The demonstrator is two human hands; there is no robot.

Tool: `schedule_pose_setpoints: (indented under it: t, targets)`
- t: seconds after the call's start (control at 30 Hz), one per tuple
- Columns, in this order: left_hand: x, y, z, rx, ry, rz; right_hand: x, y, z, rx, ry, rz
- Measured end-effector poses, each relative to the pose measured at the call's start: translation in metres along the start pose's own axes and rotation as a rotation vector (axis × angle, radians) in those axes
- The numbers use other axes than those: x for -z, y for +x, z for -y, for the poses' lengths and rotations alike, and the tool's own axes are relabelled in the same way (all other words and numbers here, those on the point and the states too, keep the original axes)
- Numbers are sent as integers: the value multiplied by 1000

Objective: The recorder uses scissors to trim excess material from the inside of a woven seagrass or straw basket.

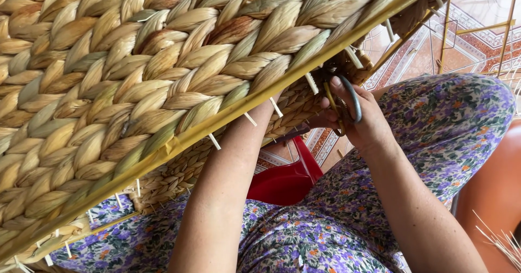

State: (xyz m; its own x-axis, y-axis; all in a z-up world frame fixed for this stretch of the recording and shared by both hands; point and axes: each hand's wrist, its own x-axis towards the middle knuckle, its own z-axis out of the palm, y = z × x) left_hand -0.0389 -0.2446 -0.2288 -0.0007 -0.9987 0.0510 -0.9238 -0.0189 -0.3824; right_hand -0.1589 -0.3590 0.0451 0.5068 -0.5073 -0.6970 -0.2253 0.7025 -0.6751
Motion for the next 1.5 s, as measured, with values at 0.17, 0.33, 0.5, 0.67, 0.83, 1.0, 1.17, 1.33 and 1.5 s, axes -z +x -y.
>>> schedule_pose_setpoints:
  t: [0.17, 0.33, 0.5, 0.67, 0.83, 1.0, 1.17, 1.33, 1.5]
  targets:
    - [13, 91, 68, 76, -235, -20, -7, 4, -2, 15, 43, -11]
    - [19, 123, 87, 153, -471, -40, -17, 9, -3, 18, 65, -65]
    - [6, 123, 92, 229, -696, -68, 0, 14, -16, 79, -5, -26]
    - [-14, 76, 77, 306, -916, -92, -1, -48, 4, 42, -304, -64]
    - [-41, 41, 54, 365, -1110, -108, 33, -115, 29, 157, -761, -88]
    - [104, 11, 87, 764, -1990, -6, 34, -153, 45, -90, -1654, -238]
    - [161, 33, 54, 499, -1497, -316, 37, -161, 45, 16, -1935, -211]
    - [170, 59, 38, 540, -1230, -165, 62, -150, 43, 29, -1369, -141]
    - [166, 54, 34, 528, -1552, -259, 103, -147, 12, -120, -262, -8]
